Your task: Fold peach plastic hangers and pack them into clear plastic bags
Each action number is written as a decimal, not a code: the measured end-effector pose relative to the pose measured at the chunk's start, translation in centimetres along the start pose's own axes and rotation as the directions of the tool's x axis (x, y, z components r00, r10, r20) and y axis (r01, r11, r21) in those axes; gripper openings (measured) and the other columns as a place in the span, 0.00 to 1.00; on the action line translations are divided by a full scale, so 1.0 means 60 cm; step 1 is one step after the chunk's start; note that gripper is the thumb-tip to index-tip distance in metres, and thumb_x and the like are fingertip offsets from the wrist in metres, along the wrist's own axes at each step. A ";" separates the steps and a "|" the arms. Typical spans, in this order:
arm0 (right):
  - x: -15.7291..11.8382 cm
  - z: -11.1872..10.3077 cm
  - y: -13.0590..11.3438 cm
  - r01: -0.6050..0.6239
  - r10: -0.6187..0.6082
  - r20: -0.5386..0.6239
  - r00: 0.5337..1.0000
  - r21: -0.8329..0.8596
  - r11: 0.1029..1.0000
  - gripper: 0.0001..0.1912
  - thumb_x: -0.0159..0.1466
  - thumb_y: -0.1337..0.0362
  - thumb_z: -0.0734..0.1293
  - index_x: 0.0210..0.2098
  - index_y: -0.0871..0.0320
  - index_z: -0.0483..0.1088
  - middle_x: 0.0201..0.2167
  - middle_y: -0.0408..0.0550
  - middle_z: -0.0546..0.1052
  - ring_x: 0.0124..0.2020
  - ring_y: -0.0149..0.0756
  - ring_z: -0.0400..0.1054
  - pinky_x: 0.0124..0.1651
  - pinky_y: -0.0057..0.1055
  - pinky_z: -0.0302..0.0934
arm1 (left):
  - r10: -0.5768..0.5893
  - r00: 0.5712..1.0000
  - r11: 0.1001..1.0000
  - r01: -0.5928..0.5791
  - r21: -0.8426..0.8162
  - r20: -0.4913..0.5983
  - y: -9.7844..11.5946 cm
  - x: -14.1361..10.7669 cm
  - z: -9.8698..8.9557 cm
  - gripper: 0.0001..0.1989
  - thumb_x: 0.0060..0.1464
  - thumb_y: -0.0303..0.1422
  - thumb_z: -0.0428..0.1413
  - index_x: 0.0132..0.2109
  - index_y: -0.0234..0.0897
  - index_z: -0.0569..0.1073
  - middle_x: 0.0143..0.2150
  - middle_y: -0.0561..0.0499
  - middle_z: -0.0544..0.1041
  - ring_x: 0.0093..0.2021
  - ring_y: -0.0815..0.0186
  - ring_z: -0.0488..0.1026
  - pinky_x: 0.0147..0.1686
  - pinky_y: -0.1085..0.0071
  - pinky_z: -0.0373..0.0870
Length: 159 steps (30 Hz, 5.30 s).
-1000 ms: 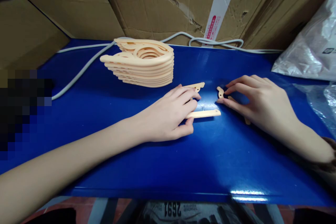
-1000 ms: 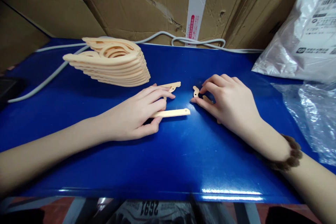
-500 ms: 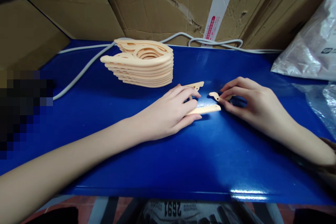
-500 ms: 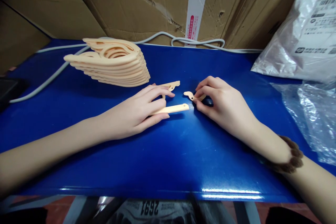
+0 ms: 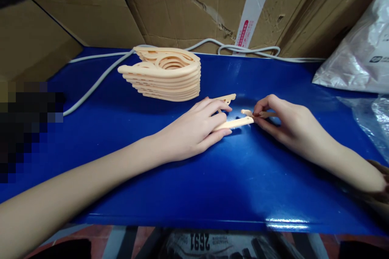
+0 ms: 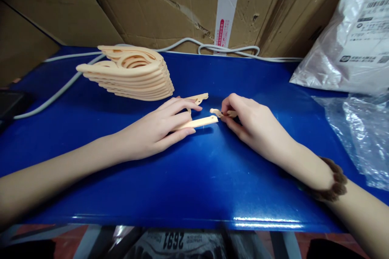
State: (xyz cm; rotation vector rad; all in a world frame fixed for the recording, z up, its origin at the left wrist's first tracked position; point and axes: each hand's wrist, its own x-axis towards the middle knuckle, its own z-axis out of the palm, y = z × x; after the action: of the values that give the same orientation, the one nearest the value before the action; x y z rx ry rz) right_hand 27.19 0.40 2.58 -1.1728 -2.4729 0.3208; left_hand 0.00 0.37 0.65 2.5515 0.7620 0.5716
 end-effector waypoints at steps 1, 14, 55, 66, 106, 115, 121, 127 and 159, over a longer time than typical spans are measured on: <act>-0.001 0.003 -0.001 0.001 -0.001 -0.005 1.000 0.003 1.000 0.04 0.72 0.61 0.63 0.42 0.54 0.66 0.39 0.50 0.80 0.37 0.40 0.76 0.39 0.34 0.68 | 0.004 1.000 1.000 -0.004 0.001 -0.005 0.000 0.000 0.000 0.12 0.73 0.34 0.48 0.40 0.36 0.69 0.64 0.35 0.72 0.70 0.51 0.63 0.70 0.45 0.59; 0.003 -0.001 -0.025 -0.149 0.145 0.035 0.989 0.170 0.974 0.18 0.71 0.48 0.65 0.48 0.56 0.70 0.33 0.45 0.79 0.30 0.35 0.71 0.33 0.31 0.62 | -0.015 0.998 0.999 0.012 -0.044 -0.054 0.001 -0.002 -0.001 0.13 0.74 0.33 0.46 0.39 0.34 0.69 0.63 0.36 0.72 0.66 0.53 0.66 0.68 0.55 0.61; -0.018 -0.004 -0.028 0.218 -0.275 -0.087 0.958 -0.404 0.888 0.17 0.77 0.59 0.58 0.44 0.62 0.74 0.32 0.47 0.81 0.22 0.30 0.71 0.24 0.27 0.58 | 0.048 0.999 0.997 -0.048 -0.056 0.005 0.003 -0.004 0.000 0.13 0.76 0.36 0.43 0.49 0.35 0.69 0.65 0.39 0.72 0.71 0.54 0.62 0.73 0.50 0.54; -0.018 -0.007 -0.031 0.252 -0.324 -0.032 0.945 -0.557 0.791 0.16 0.78 0.59 0.57 0.44 0.59 0.74 0.28 0.43 0.77 0.26 0.30 0.71 0.26 0.30 0.54 | 0.022 0.999 0.999 -0.020 -0.048 0.028 0.001 -0.004 0.000 0.13 0.75 0.36 0.43 0.48 0.36 0.70 0.65 0.40 0.72 0.71 0.54 0.62 0.74 0.47 0.52; -0.014 -0.002 -0.062 0.248 -0.340 0.247 0.907 0.337 0.908 0.21 0.67 0.50 0.69 0.25 0.56 0.66 0.20 0.36 0.64 0.24 0.27 0.56 0.33 0.30 0.50 | 0.019 1.000 0.987 -0.021 -0.162 -0.012 -0.020 -0.002 -0.007 0.13 0.70 0.30 0.52 0.54 0.39 0.78 0.64 0.44 0.76 0.66 0.60 0.71 0.66 0.64 0.66; -0.009 -0.019 -0.036 0.208 -0.232 -0.047 0.972 -0.295 0.933 0.19 0.74 0.50 0.60 0.42 0.55 0.76 0.40 0.54 0.79 0.38 0.42 0.70 0.41 0.39 0.61 | -0.039 0.989 0.996 0.027 -0.085 -0.141 -0.014 -0.002 -0.001 0.10 0.68 0.34 0.57 0.53 0.38 0.75 0.56 0.46 0.80 0.58 0.60 0.77 0.60 0.65 0.71; -0.009 -0.016 -0.039 0.276 -0.273 0.075 0.959 -0.458 0.845 0.24 0.75 0.47 0.58 0.41 0.60 0.76 0.34 0.51 0.80 0.32 0.39 0.71 0.37 0.36 0.59 | -0.041 0.987 0.999 0.037 -0.032 -0.154 -0.012 -0.006 0.003 0.09 0.69 0.34 0.56 0.53 0.37 0.75 0.56 0.46 0.80 0.58 0.59 0.76 0.59 0.64 0.72; -0.009 -0.005 -0.058 0.443 -0.418 0.148 0.896 -0.280 0.852 0.27 0.74 0.45 0.59 0.44 0.61 0.77 0.37 0.53 0.81 0.34 0.39 0.72 0.37 0.36 0.62 | -0.064 0.984 0.996 0.074 0.055 -0.167 -0.013 -0.006 0.003 0.10 0.68 0.35 0.57 0.53 0.37 0.76 0.56 0.47 0.80 0.58 0.58 0.76 0.57 0.62 0.73; -0.002 0.015 -0.013 0.243 -0.258 -0.048 0.965 -0.203 0.949 0.13 0.72 0.70 0.63 0.54 0.59 0.73 0.47 0.55 0.79 0.46 0.43 0.73 0.46 0.37 0.67 | 0.052 0.988 0.931 0.004 0.365 -0.143 -0.028 -0.007 -0.002 0.22 0.62 0.15 0.46 0.55 0.36 0.75 0.59 0.48 0.79 0.60 0.57 0.75 0.53 0.63 0.77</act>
State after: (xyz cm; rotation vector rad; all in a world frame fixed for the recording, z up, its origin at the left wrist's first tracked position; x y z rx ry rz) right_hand 26.35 -0.22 1.99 -0.9061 -2.5948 -0.0379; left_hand -1.10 1.43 -0.23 2.8845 0.9697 0.6922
